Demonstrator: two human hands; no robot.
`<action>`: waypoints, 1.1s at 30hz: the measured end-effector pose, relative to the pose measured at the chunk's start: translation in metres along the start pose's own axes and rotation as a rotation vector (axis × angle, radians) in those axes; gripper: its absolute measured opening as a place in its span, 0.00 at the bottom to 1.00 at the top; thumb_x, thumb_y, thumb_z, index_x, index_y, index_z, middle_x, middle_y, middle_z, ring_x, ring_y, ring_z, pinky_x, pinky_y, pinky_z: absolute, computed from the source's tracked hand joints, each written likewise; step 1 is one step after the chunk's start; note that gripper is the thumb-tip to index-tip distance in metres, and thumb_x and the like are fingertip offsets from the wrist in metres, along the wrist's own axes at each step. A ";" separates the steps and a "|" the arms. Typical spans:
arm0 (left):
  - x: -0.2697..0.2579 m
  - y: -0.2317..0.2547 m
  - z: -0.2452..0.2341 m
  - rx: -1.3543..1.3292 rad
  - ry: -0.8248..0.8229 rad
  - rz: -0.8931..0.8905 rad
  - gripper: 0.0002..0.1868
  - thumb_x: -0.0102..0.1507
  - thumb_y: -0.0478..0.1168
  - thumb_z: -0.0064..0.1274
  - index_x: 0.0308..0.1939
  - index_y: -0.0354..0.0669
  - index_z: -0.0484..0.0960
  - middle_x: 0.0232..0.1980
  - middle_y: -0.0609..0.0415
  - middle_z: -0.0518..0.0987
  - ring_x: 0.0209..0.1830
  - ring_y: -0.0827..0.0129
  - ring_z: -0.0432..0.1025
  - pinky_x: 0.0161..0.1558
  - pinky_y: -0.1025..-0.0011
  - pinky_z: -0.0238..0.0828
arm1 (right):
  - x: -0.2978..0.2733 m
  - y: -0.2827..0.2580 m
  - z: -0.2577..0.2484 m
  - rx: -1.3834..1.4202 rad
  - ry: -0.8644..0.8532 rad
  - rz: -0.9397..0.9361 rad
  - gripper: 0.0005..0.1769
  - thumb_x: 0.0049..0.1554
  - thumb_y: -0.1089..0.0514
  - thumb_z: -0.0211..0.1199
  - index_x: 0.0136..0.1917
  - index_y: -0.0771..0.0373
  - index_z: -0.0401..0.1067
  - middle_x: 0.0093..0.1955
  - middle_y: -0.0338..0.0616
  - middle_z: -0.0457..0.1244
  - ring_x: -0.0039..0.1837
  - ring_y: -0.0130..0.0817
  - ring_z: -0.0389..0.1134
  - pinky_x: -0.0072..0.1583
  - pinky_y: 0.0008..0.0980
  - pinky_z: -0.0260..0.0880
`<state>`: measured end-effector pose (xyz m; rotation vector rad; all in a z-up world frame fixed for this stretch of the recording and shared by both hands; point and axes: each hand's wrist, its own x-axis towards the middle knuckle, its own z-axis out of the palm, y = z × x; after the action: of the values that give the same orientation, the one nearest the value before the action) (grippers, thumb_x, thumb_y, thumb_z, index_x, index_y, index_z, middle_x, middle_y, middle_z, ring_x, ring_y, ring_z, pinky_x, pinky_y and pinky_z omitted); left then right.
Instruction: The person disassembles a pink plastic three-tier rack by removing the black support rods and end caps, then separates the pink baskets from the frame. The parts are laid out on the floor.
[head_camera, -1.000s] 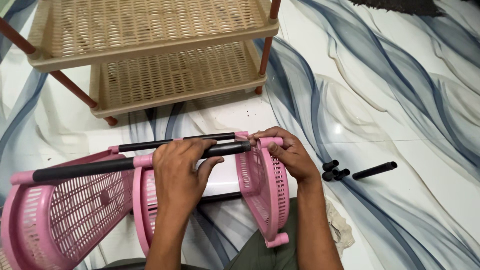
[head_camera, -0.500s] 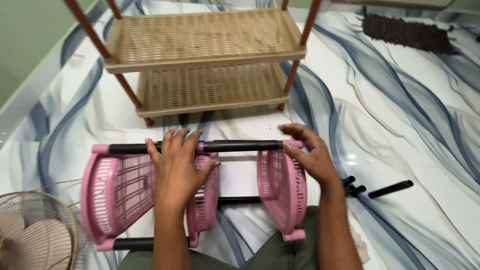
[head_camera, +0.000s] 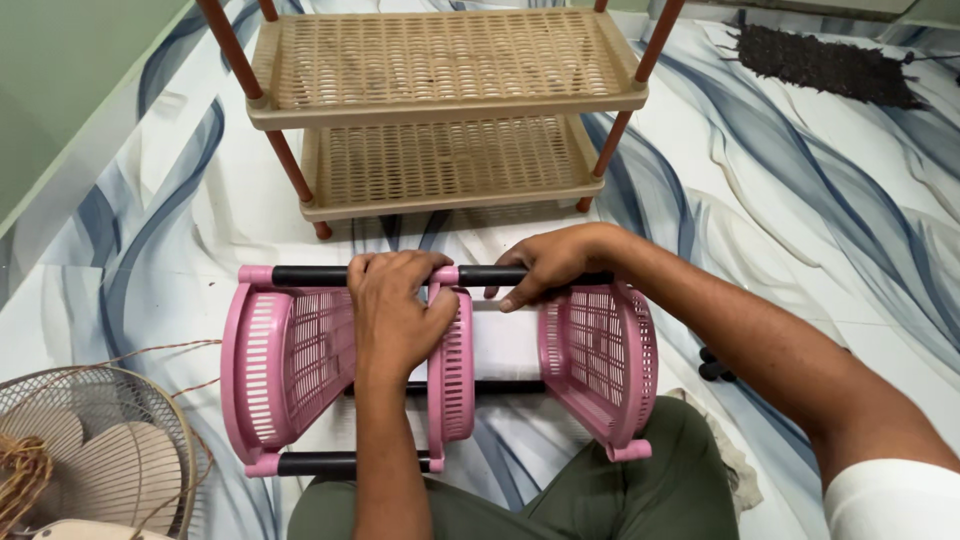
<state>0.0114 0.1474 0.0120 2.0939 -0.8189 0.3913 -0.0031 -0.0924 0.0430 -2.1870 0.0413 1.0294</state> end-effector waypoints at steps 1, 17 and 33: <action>0.000 0.000 0.000 0.001 -0.002 -0.002 0.13 0.51 0.42 0.56 0.38 0.45 0.87 0.40 0.54 0.84 0.47 0.60 0.73 0.64 0.59 0.54 | 0.000 0.002 0.001 -0.038 0.029 -0.010 0.26 0.54 0.43 0.69 0.62 0.57 0.76 0.34 0.37 0.61 0.36 0.29 0.61 0.38 0.32 0.60; -0.001 -0.002 0.002 -0.021 -0.021 -0.027 0.14 0.52 0.41 0.55 0.39 0.48 0.90 0.38 0.57 0.85 0.41 0.63 0.72 0.57 0.61 0.56 | -0.018 0.000 0.047 -0.835 0.852 -0.125 0.07 0.57 0.58 0.61 0.49 0.60 0.73 0.39 0.50 0.70 0.42 0.52 0.72 0.43 0.52 0.70; -0.001 -0.003 0.000 -0.003 -0.047 0.016 0.11 0.57 0.46 0.62 0.41 0.51 0.90 0.37 0.60 0.85 0.41 0.64 0.72 0.55 0.61 0.53 | -0.020 0.018 0.015 -0.506 0.518 -0.161 0.10 0.51 0.54 0.68 0.47 0.55 0.79 0.34 0.42 0.70 0.40 0.40 0.73 0.43 0.42 0.70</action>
<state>0.0123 0.1491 0.0099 2.1019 -0.8643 0.3504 -0.0327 -0.1018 0.0396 -2.8132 -0.1742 0.3832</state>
